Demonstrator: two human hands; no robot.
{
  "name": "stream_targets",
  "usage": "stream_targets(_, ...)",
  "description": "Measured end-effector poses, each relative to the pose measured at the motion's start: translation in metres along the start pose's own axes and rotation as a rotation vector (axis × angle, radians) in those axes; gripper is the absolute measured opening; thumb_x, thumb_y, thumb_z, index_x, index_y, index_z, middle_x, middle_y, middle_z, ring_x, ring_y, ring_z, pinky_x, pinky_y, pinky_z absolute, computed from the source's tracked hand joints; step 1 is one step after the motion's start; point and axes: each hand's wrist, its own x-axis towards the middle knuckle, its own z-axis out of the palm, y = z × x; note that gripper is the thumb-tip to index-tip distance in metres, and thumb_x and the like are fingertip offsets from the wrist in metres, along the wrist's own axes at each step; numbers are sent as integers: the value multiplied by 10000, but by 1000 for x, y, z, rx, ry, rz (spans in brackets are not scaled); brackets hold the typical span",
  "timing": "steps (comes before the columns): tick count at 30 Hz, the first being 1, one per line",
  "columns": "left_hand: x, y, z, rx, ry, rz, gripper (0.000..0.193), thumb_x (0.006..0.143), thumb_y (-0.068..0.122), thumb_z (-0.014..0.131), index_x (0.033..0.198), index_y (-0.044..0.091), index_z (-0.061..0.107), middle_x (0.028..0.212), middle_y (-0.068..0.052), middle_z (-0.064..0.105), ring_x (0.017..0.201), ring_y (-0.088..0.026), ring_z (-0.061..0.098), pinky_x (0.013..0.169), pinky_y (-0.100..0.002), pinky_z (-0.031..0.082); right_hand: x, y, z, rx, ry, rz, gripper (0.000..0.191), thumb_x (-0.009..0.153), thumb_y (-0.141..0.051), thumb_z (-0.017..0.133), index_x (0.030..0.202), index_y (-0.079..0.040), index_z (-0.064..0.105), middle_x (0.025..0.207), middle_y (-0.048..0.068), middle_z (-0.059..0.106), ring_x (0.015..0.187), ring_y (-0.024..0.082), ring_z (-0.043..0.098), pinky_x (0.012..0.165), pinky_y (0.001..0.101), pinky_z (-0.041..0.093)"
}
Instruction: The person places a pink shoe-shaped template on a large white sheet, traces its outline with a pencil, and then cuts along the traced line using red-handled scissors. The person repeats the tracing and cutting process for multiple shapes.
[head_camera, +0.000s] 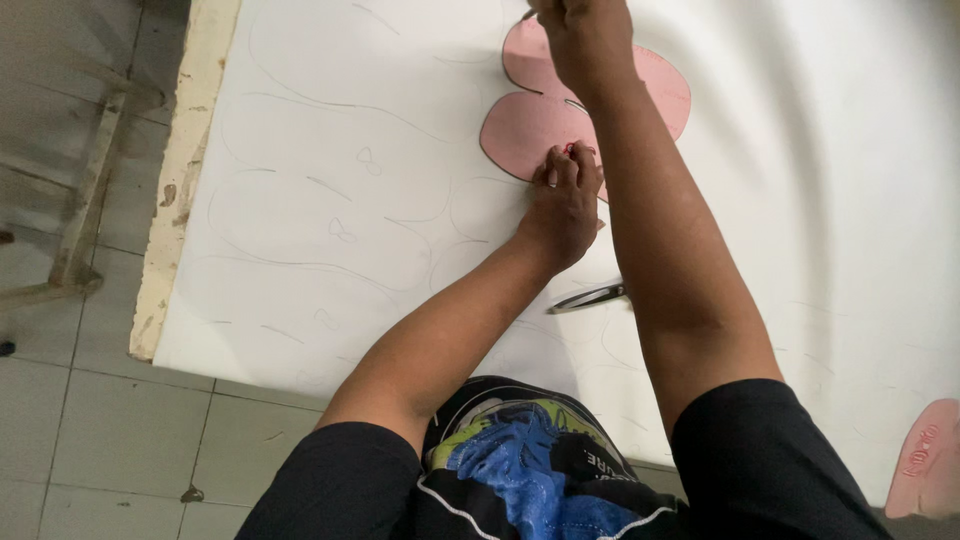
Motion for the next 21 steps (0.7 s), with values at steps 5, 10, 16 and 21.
stream_targets(5, 0, 3, 0, 101, -50, 48, 852, 874, 465, 723, 1432, -106, 425, 1470, -333, 316, 1287, -527, 386, 1130, -628, 407, -26, 42, -53, -84, 23, 19, 149, 1049, -148, 694, 1002, -8, 714, 822, 116, 712, 703, 262, 667, 642, 367, 517)
stream_targets(10, 7, 7, -2, 99, -193, 13, 868, 879, 473, 709, 1444, -119, 420, 1498, -340, 295, 1354, -543, 345, 1046, -618, 434, -79, 73, -116, -139, 9, 301, 177, 1062, -184, 686, 1038, -20, 747, 865, 97, 771, 750, 195, 733, 712, 313, 556)
stream_targets(16, 6, 8, -2, 87, -225, 34, 855, 894, 468, 699, 1472, -90, 407, 1520, -347, 273, 1359, -543, 343, 1071, -628, 420, -147, 66, -140, -110, 93, 392, 172, 1071, -177, 680, 1061, -10, 724, 872, 85, 763, 783, 183, 738, 725, 309, 562)
stream_targets(21, 3, 10, 3, 81, -222, 39, 849, 892, 469, 704, 1480, -73, 421, 1519, -353, 273, 1356, -542, 346, 1073, -633, 415, -177, 39, -125, -219, 90, 399, 169, 1067, -164, 696, 1044, -3, 741, 858, 107, 767, 757, 189, 716, 718, 320, 554)
